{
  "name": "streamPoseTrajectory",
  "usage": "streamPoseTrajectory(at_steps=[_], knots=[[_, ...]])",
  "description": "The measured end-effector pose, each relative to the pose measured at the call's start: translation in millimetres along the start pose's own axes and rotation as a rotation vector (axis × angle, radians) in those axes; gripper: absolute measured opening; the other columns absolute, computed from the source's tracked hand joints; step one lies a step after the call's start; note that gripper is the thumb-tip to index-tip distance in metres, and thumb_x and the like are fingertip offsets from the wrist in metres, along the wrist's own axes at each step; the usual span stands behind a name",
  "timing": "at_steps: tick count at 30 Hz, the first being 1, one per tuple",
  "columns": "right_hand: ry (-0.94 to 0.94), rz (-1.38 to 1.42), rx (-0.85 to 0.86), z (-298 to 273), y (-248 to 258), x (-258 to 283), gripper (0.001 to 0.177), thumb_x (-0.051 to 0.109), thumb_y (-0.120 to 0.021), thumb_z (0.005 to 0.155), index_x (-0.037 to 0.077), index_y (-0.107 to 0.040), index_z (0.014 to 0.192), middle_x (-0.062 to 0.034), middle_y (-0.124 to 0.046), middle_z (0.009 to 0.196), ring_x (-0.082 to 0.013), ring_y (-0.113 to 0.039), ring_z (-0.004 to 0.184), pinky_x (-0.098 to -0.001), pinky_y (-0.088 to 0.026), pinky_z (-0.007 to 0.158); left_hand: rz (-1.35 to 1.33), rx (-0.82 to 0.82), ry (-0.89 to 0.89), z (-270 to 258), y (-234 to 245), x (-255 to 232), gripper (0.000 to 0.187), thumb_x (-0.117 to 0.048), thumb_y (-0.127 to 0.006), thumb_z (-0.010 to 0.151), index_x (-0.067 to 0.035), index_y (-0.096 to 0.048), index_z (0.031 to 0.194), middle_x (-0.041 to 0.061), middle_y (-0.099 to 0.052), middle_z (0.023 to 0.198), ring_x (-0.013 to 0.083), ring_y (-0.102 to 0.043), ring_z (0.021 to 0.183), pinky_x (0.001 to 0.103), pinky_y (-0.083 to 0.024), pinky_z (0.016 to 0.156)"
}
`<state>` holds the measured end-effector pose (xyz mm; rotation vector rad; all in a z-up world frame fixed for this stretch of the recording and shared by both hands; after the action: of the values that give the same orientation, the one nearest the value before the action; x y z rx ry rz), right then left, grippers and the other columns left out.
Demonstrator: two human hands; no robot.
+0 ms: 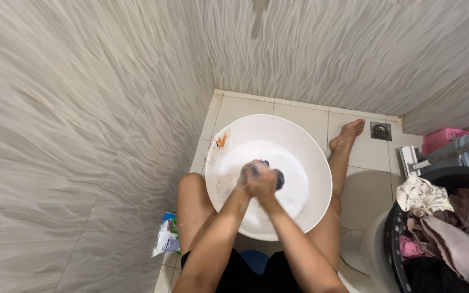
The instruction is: The person sits on the floor and hand washes several pieces of clothing in a white basin filled with soapy water. They scrub and rinse each item by hand, then place the washed items into a black laundry basket beside them.
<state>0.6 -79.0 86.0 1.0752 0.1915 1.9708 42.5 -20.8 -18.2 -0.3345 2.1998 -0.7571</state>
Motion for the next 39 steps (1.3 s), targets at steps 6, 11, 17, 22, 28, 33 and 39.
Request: streamPoseTrajectory(at_steps=[6, 11, 17, 22, 28, 33, 39], knots=[[-0.319, -0.062, -0.111, 22, 14, -138, 0.028, 0.020, -0.072, 0.088, 0.000, -0.062, 0.071, -0.0205, -0.063, 0.067, -0.0379, -0.061, 0.057, -0.0454, -0.050, 0.058, 0.197, 0.201, -0.030, -55, -21, -5, 0.022, -0.021, -0.052, 0.104, -0.005, -0.065, 0.096, 0.001, -0.058, 0.072, 0.0113, -0.050, 0.051, 0.023, -0.037, 0.037], [-0.595, -0.211, 0.130, 8, 44, -211, 0.040, 0.037, -0.067, 0.101, 0.002, -0.070, 0.083, -0.0229, -0.067, 0.070, -0.0376, -0.067, 0.065, -0.0457, -0.051, 0.064, 0.034, 0.031, -0.022, -54, 34, -67, 0.021, -0.007, -0.050, 0.101, 0.005, -0.067, 0.107, 0.014, -0.072, 0.092, 0.0208, -0.071, 0.072, 0.032, -0.060, 0.059], [-0.834, -0.078, 0.414, -5, 23, -243, 0.036, 0.044, -0.067, 0.095, 0.012, -0.077, 0.108, -0.0172, -0.073, 0.079, -0.0315, -0.072, 0.075, -0.0443, -0.055, 0.072, 0.903, -0.168, -0.124, 42, 87, -53, 0.023, -0.012, -0.055, 0.096, 0.003, -0.069, 0.105, 0.014, -0.073, 0.091, 0.0216, -0.072, 0.074, 0.034, -0.060, 0.061], [-0.680, -0.184, 0.560, -10, 10, -262, 0.034, 0.037, -0.066, 0.093, 0.012, -0.073, 0.116, -0.0121, -0.076, 0.095, -0.0263, -0.072, 0.086, -0.0395, -0.055, 0.081, 1.753, -0.346, 0.081, 57, 137, 13, 0.024, -0.016, -0.058, 0.092, 0.001, -0.071, 0.103, 0.014, -0.074, 0.090, 0.0223, -0.073, 0.075, 0.035, -0.060, 0.063], [-0.892, -0.269, 0.718, -49, 16, -278, 0.037, 0.037, -0.062, 0.096, 0.008, -0.075, 0.115, -0.0127, -0.076, 0.096, -0.0240, -0.071, 0.087, -0.0373, -0.055, 0.081, 1.837, -0.003, 0.475, 31, 152, 94, 0.027, -0.021, -0.062, 0.086, 0.000, -0.073, 0.101, 0.014, -0.075, 0.088, 0.0231, -0.074, 0.076, 0.037, -0.060, 0.065], [-0.851, -0.009, 0.801, -77, -44, -232, 0.041, 0.037, -0.059, 0.099, 0.004, -0.076, 0.113, -0.0132, -0.076, 0.097, -0.0220, -0.069, 0.087, -0.0354, -0.055, 0.082, 1.753, 0.241, 0.448, 38, 134, 99, 0.030, -0.025, -0.065, 0.082, -0.002, -0.074, 0.099, 0.015, -0.076, 0.088, 0.0238, -0.075, 0.077, 0.038, -0.060, 0.067], [-0.793, 0.473, 0.842, -74, -90, -164, 0.046, 0.038, -0.055, 0.102, -0.001, -0.078, 0.112, -0.0138, -0.077, 0.098, -0.0197, -0.068, 0.087, -0.0332, -0.055, 0.082, 1.224, 0.433, -0.389, 44, 52, 34, 0.033, -0.029, -0.070, 0.077, -0.003, -0.076, 0.097, 0.015, -0.077, 0.086, 0.0246, -0.076, 0.078, 0.040, -0.060, 0.069]])
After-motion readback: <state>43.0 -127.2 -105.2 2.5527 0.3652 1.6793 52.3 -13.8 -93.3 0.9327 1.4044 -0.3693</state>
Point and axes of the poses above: each hand's wrist, its own z-axis towards the middle knuckle, its own y-axis out of the back of the hand, x = y × z, the point moved 6 cm from there along z, towards the middle knuckle
